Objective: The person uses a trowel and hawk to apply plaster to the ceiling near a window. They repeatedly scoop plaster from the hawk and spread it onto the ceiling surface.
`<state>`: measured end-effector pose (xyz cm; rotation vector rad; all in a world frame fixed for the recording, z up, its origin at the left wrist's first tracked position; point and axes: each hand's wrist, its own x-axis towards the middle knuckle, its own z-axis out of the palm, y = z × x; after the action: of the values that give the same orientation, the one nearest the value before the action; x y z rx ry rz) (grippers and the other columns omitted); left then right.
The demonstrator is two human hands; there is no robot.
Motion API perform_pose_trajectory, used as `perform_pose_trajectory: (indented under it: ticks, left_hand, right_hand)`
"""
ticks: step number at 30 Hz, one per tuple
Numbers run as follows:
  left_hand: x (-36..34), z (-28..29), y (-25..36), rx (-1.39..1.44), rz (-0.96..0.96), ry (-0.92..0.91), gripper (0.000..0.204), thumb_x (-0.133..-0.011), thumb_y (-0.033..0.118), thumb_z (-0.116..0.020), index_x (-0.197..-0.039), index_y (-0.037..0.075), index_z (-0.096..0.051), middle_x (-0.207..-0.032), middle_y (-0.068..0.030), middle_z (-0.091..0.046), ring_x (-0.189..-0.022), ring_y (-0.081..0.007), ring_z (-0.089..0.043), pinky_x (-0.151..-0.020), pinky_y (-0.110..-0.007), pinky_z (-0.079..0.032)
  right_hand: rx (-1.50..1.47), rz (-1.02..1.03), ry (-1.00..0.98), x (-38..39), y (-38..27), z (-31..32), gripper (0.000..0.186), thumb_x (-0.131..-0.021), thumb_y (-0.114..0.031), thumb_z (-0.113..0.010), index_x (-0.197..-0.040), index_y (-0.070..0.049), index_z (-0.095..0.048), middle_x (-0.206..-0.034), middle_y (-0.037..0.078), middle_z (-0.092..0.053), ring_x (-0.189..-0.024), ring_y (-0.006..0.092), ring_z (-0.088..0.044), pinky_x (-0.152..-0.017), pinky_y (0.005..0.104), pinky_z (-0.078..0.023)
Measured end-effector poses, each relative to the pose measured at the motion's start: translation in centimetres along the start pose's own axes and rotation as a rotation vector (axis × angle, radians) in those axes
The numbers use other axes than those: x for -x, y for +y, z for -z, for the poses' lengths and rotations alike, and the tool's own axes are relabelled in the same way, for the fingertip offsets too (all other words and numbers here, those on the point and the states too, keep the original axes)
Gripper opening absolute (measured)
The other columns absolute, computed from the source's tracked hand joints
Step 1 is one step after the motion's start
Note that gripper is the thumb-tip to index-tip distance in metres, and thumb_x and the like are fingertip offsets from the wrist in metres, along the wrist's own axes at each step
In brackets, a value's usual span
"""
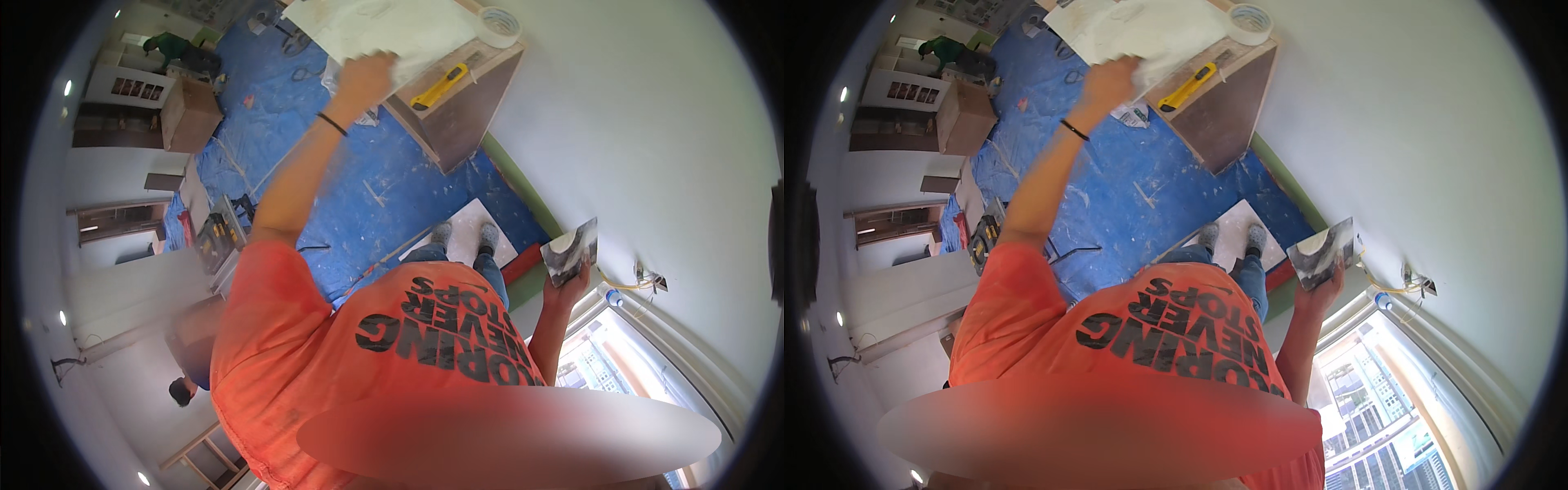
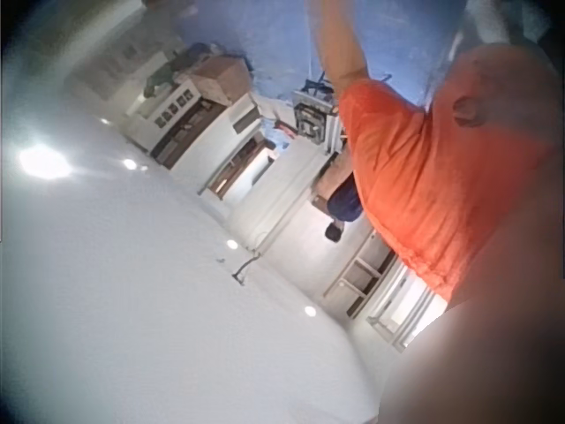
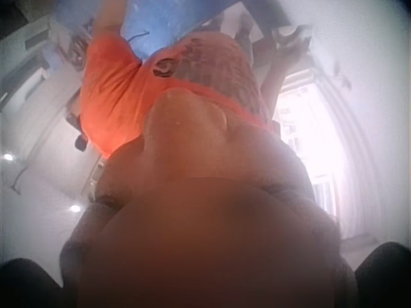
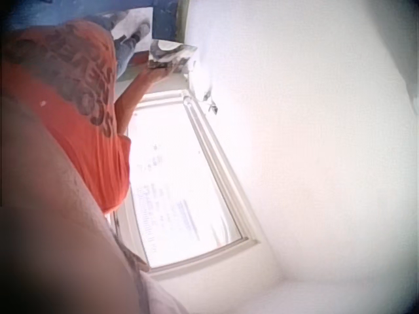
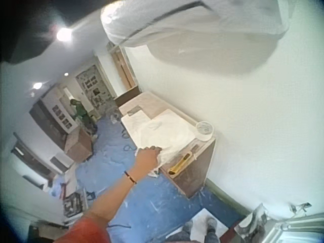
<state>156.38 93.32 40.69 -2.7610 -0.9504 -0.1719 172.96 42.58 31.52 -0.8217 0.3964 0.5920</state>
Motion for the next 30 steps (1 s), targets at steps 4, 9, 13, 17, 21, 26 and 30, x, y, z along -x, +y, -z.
perform_pose_trajectory:
  ticks: [4,9,13,17,21,26,30]
  left_hand:
    - [-4.9,-0.4,-7.0,0.000,0.150,-0.073,0.037,-0.097,0.025,-0.050,-0.131,0.016,-0.061,-0.113,-0.0147,-0.071,-0.098,-0.0364,-0.070,-0.085,-0.049,-0.056]
    - [-9.4,-2.8,-9.8,-0.008,0.262,-0.215,0.039,-0.103,0.033,-0.044,-0.136,0.017,-0.058,-0.119,-0.0184,-0.070,-0.106,-0.0388,-0.068,-0.092,-0.052,-0.053]
    - [-10.4,-5.3,-9.7,0.046,0.173,-0.212,0.039,-0.103,0.035,-0.045,-0.136,0.020,-0.058,-0.115,-0.0184,-0.071,-0.108,-0.0393,-0.068,-0.092,-0.053,-0.052]
    - [-8.8,-3.0,-4.5,0.089,0.114,-0.243,0.036,-0.098,0.035,-0.051,-0.130,0.023,-0.061,-0.118,-0.0136,-0.071,-0.111,-0.0367,-0.067,-0.094,-0.057,-0.050]
    - [-5.3,-0.5,-1.4,0.108,0.038,-0.283,0.033,-0.099,0.031,-0.051,-0.128,0.021,-0.063,-0.113,-0.0141,-0.073,-0.108,-0.0357,-0.068,-0.090,-0.055,-0.050]
    - [0.8,4.2,-2.0,0.432,0.123,-0.056,0.035,-0.102,0.029,-0.053,-0.131,0.012,-0.062,-0.110,-0.0176,-0.073,-0.104,-0.0377,-0.068,-0.091,-0.044,-0.051]
    - [8.4,9.4,2.5,1.092,0.396,0.439,0.039,-0.106,0.027,-0.055,-0.129,-0.005,-0.058,-0.117,-0.0087,-0.067,-0.106,-0.0201,-0.061,-0.096,-0.033,-0.046]
  right_hand:
    - [0.051,-0.011,0.038,-0.3,-1.9,-0.6,0.046,-0.104,-0.024,-0.041,-0.146,-0.004,-0.045,-0.143,0.013,-0.053,-0.132,0.0292,-0.052,-0.111,0.0469,-0.043]
    - [0.051,-0.011,0.065,-0.4,-4.3,1.1,0.046,-0.104,-0.023,-0.040,-0.145,-0.004,-0.045,-0.143,0.013,-0.054,-0.133,0.0298,-0.052,-0.112,0.0477,-0.043]
    - [0.025,-0.034,0.038,-1.7,-5.2,4.8,0.043,-0.104,-0.025,-0.044,-0.141,-0.005,-0.050,-0.139,0.012,-0.058,-0.129,0.0297,-0.056,-0.109,0.0474,-0.046]
    - [-0.002,-0.075,-0.023,-2.5,-4.1,4.4,0.041,-0.104,-0.024,-0.046,-0.139,-0.005,-0.053,-0.138,0.012,-0.059,-0.128,0.0290,-0.058,-0.108,0.0467,-0.048]
    - [0.053,-0.150,-0.155,-3.8,-2.4,-0.3,0.046,-0.102,-0.022,-0.047,-0.143,-0.001,-0.047,-0.140,0.013,-0.057,-0.129,0.0282,-0.056,-0.110,0.0442,-0.046]
    - [0.077,-0.326,-0.382,-4.9,0.8,-7.7,0.042,-0.100,-0.018,-0.056,-0.139,-0.002,-0.051,-0.131,0.011,-0.062,-0.118,0.0245,-0.063,-0.102,0.0388,-0.051]
    - [0.140,-0.476,-0.450,-3.4,3.2,-15.2,0.035,-0.100,-0.016,-0.059,-0.132,-0.005,-0.056,-0.123,0.010,-0.065,-0.109,0.0223,-0.067,-0.092,0.0386,-0.057]
